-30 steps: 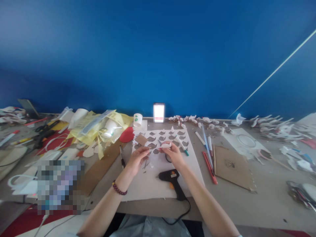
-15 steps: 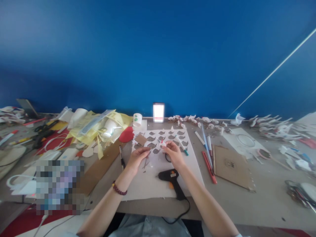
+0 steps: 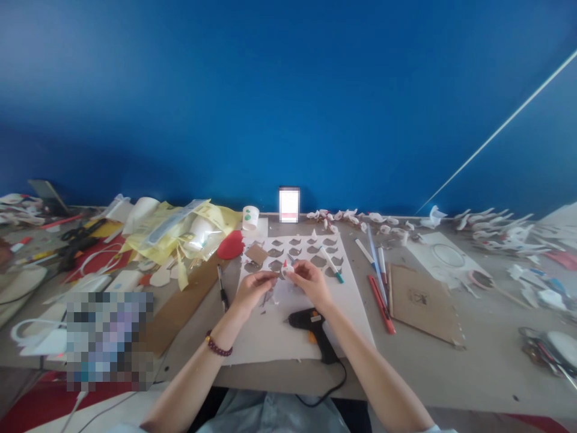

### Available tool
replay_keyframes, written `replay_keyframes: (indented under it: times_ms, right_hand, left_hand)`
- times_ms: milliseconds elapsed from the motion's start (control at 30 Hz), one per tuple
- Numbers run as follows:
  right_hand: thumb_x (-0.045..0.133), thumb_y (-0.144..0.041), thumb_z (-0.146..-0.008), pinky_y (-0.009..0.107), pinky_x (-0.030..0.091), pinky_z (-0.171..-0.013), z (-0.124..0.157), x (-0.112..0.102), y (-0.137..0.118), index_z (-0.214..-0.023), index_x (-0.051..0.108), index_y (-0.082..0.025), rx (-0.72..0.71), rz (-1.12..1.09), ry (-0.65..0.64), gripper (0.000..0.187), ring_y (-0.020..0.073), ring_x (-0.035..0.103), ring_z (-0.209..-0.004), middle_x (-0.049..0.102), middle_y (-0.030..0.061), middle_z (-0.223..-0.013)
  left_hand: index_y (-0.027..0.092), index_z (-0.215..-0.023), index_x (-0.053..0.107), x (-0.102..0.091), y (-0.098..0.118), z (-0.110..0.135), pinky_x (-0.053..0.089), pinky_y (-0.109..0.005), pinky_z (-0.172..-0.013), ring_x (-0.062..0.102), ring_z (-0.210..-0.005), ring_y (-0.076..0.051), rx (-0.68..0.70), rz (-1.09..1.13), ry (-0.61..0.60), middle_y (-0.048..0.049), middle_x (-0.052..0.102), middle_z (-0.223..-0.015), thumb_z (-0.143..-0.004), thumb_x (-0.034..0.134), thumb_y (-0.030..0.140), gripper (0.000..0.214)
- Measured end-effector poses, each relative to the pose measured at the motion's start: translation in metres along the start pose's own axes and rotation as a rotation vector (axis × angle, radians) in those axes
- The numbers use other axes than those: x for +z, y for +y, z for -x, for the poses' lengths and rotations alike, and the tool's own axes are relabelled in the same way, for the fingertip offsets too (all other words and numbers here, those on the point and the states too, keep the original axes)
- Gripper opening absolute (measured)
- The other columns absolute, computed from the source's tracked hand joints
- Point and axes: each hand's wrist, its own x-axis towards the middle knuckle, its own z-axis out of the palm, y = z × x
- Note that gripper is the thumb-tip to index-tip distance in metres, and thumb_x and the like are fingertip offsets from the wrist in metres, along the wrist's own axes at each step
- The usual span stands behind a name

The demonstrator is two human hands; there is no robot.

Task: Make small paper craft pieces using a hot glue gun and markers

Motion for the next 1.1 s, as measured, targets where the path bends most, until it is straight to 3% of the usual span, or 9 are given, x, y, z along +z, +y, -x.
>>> replay_keyframes:
  times_ms: [600, 933, 1100]
  right_hand:
    - [0.07, -0.049, -0.066, 0.021, 0.036, -0.045, 0.001, 0.002, 0.003, -0.077, 0.054, -0.02, -0.063, 0.107, 0.012, 0.036, 0.008, 0.043, -0.051, 0.049, -0.0033, -0.063]
    - [0.065, -0.041, -0.074, 0.026, 0.043, -0.058, 0.0, 0.002, 0.011, -0.077, 0.055, -0.02, -0.2, 0.283, 0.06, 0.024, 0.0129, 0.052, -0.061, 0.058, 0.0008, -0.069]
    - [0.064, -0.041, -0.076, 0.028, 0.048, -0.065, 0.001, 0.001, 0.011, -0.077, 0.055, -0.02, -0.261, 0.306, 0.073, 0.023, 0.015, 0.057, -0.068, 0.062, 0.0024, -0.074]
  left_hand:
    - [0.016, -0.079, 0.073, -0.001, -0.004, -0.001, 0.047, -0.021, -0.058, 0.059, -0.063, -0.012, 0.018, -0.072, -0.006, -0.0068, 0.07, -0.075, -0.059, 0.075, 0.025, 0.022]
    - [0.016, -0.083, 0.074, 0.001, -0.001, 0.001, 0.048, -0.023, -0.06, 0.059, -0.065, -0.013, -0.046, 0.006, -0.034, -0.0072, 0.07, -0.076, -0.056, 0.078, 0.028, 0.03]
    - [0.019, -0.089, 0.074, 0.0, -0.001, 0.002, 0.049, -0.024, -0.062, 0.058, -0.067, -0.013, 0.014, -0.026, -0.074, -0.0061, 0.069, -0.08, -0.06, 0.074, 0.033, 0.032]
